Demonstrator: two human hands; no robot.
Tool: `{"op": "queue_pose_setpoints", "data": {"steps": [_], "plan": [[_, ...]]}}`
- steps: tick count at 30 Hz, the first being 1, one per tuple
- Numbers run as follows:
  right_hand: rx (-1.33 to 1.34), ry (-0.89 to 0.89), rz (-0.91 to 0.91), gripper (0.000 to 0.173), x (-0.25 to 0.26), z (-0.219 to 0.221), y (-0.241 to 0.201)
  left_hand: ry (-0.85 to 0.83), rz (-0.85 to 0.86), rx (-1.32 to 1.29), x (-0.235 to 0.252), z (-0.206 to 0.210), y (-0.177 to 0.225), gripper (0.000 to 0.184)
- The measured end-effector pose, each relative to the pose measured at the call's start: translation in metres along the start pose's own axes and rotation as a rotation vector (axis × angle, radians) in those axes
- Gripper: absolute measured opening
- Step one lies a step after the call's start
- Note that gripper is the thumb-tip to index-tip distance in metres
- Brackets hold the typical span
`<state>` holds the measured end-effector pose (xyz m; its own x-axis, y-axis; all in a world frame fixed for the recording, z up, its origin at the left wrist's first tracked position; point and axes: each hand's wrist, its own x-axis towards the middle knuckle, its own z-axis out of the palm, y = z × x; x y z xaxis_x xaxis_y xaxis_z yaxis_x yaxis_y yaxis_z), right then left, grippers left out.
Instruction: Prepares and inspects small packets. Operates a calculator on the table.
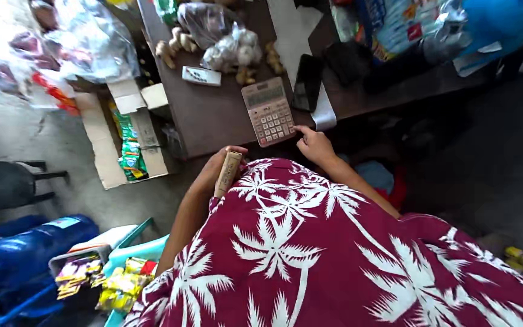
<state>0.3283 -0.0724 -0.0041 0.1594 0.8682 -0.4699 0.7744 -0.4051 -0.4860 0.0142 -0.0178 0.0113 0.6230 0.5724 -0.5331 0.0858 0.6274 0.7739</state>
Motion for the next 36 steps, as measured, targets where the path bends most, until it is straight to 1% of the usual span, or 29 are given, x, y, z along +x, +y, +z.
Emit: {"op": "queue_pose_setpoints", "data": {"steps": [4, 6, 10, 12, 16, 19, 21, 24, 27, 29, 33, 36], "plan": [[-0.071, 0.039, -0.017, 0.048, 0.005, 0.001, -0.009, -0.012, -0.029, 0.053, 0.005, 0.000, 0.006, 0.050], [-0.107, 0.043, -0.023, 0.049, 0.009, 0.002, -0.010, -0.031, -0.013, 0.027, 0.008, -0.003, 0.004, 0.050], [-0.146, -0.011, 0.038, 0.051, 0.016, 0.005, -0.009, -0.039, 0.002, 0.010, 0.009, -0.005, 0.005, 0.051], [-0.153, -0.016, 0.038, 0.051, 0.018, 0.005, -0.007, -0.038, 0.001, -0.002, 0.010, -0.006, 0.006, 0.051], [-0.191, 0.001, -0.022, 0.048, 0.017, 0.002, -0.011, -0.026, 0.003, 0.008, 0.009, -0.010, 0.007, 0.050], [-0.185, 0.042, -0.149, 0.047, 0.014, 0.008, -0.017, -0.028, 0.009, -0.029, 0.009, -0.012, 0.005, 0.049], [-0.195, 0.024, -0.182, 0.045, 0.014, 0.013, -0.021, -0.025, 0.011, -0.048, 0.009, -0.015, 0.004, 0.049], [-0.223, -0.016, -0.164, 0.044, 0.016, 0.018, -0.026, -0.004, 0.001, -0.041, 0.008, -0.017, 0.003, 0.048], [-0.234, 0.007, -0.189, 0.041, 0.022, 0.017, -0.033, 0.007, 0.001, -0.042, 0.007, -0.018, 0.003, 0.047], [-0.232, 0.018, -0.224, 0.042, 0.028, 0.018, -0.037, 0.006, -0.004, -0.044, 0.006, -0.018, 0.005, 0.046], [-0.246, -0.063, -0.197, 0.043, 0.033, 0.018, -0.046, 0.005, -0.004, -0.036, 0.007, -0.020, 0.005, 0.047], [-0.222, -0.005, -0.222, 0.042, 0.028, 0.013, -0.042, 0.007, 0.000, -0.033, 0.006, -0.021, 0.006, 0.047]]}}
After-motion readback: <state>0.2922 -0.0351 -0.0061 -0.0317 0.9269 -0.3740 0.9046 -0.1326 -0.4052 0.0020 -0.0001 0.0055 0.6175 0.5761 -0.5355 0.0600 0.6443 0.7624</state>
